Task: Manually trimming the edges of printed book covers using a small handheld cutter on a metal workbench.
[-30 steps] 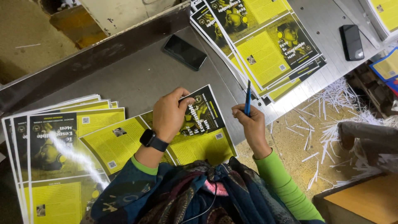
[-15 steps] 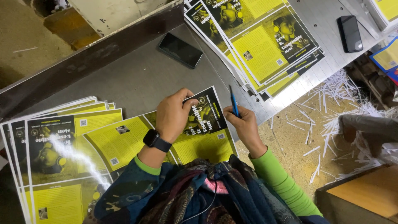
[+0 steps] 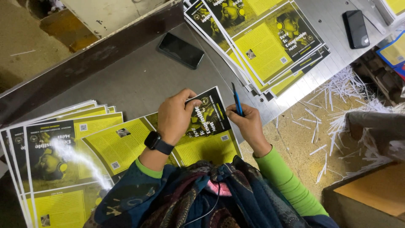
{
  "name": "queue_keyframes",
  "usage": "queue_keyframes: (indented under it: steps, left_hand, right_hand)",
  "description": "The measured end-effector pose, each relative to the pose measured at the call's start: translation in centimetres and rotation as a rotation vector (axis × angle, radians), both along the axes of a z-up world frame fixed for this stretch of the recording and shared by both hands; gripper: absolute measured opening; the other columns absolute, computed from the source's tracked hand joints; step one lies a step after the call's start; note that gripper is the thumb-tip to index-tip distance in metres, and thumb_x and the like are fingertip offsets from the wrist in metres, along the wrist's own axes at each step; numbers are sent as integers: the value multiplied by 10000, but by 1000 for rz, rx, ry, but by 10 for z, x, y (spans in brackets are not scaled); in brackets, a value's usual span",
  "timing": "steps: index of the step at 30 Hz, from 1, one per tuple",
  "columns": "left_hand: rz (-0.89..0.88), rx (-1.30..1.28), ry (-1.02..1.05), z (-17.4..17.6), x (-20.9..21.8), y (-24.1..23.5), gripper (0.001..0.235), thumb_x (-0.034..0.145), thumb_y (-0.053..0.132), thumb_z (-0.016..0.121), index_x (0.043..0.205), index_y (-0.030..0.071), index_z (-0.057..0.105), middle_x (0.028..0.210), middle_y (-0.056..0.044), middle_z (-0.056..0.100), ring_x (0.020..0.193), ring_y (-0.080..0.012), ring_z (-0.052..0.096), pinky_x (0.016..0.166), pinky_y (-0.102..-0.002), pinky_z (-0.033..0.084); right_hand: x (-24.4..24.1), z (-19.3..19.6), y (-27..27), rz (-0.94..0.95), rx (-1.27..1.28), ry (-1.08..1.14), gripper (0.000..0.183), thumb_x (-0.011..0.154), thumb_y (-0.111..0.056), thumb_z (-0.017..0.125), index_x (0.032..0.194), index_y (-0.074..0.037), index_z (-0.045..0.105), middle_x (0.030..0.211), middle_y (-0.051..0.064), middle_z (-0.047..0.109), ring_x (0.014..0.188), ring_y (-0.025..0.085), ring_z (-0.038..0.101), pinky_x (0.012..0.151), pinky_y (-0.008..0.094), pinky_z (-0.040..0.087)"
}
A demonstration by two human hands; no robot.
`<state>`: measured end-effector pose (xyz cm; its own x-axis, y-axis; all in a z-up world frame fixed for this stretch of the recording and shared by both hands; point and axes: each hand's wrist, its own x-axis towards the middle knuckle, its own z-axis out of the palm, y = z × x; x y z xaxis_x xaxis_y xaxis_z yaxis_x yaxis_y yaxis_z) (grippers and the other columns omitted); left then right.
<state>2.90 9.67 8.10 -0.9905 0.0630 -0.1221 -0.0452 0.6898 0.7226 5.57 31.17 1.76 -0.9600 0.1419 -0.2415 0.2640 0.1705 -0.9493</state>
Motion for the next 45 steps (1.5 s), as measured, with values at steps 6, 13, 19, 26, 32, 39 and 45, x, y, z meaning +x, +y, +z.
queue_keyframes:
  steps: [6,13,19,26,32,39,45]
  left_hand:
    - [27,25,24,1,-3,-7,140,911,335,650,973,210,660,838,-84,739,867,-383,681,760,-508,524]
    - [5,114,182,9,-22,-45,146,940,262,663,1020,141,655,891,-168,706,916,-421,657,823,-521,489]
    - [-273,48,419,29,-51,-97,17,1051,-25,698,1044,-32,684,990,-133,665,903,-259,600,803,-369,423]
    - [-548,-837,6,41,-76,-44,164,985,490,510,1062,423,639,824,138,759,725,-125,729,655,-284,585]
    - [-954,-662,123,-19,-86,1,95,859,331,639,832,240,634,753,-6,699,790,-202,643,850,-342,406]
    - [-957,-775,179,-125,-57,19,125,771,399,695,847,316,641,835,129,698,994,-110,632,1113,-373,360]
    - [-900,-646,189,-138,-29,12,189,794,357,690,940,271,608,956,106,604,1101,-119,554,1147,-382,330]
  right_hand:
    - [4,9,24,-36,97,-59,117,755,-95,758,870,-74,751,652,74,671,584,96,573,563,203,432]
    - [19,20,79,-247,19,-111,195,807,-69,683,990,-5,703,798,114,680,637,91,578,509,148,324]
    - [42,-14,162,-502,-277,-160,128,811,-91,634,759,4,565,770,171,638,601,107,541,411,167,233]
    - [70,-15,208,-363,-245,-272,695,766,-130,607,1402,48,388,1387,232,474,1046,183,613,559,193,395]
    - [108,-84,268,-561,-666,-121,306,890,-259,679,899,45,640,767,72,583,624,31,435,404,111,247]
    - [122,-75,259,-408,-615,-154,764,870,-293,595,1425,104,250,1454,336,308,1199,291,559,521,124,388]
    - [135,-103,272,-476,-760,-164,494,925,-378,526,1246,-3,543,1157,169,653,779,159,665,419,124,319]
